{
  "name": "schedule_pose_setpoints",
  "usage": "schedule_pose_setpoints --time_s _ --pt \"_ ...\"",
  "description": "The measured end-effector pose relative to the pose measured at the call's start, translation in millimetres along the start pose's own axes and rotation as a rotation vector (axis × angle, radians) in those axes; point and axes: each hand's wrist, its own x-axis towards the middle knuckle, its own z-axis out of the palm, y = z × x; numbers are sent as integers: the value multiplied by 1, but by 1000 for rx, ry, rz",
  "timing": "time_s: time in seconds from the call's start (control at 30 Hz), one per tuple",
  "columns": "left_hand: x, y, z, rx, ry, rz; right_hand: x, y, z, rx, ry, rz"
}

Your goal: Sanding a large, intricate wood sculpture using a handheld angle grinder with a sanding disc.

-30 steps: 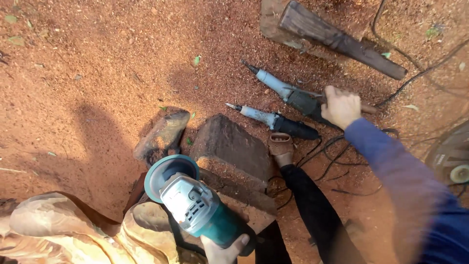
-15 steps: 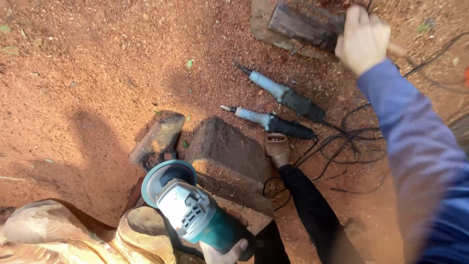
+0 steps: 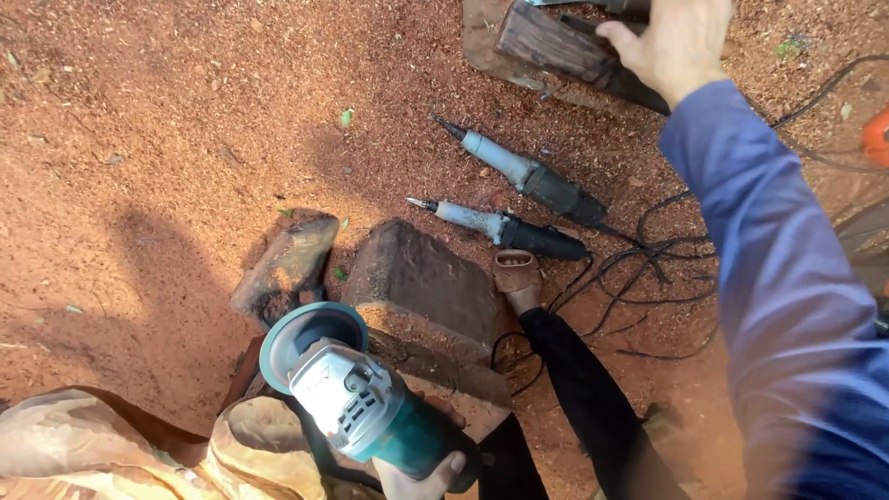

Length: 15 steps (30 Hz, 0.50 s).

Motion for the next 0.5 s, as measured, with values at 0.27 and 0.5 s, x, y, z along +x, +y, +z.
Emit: schedule_pose_setpoints --time_s 0.27,0.5 --pt "-3 -17 -12 12 236 -232 -127 -74 20 32 -689 -201" --pt "1 -27 -14 94 342 -278 -158 -123 144 146 -611 11"
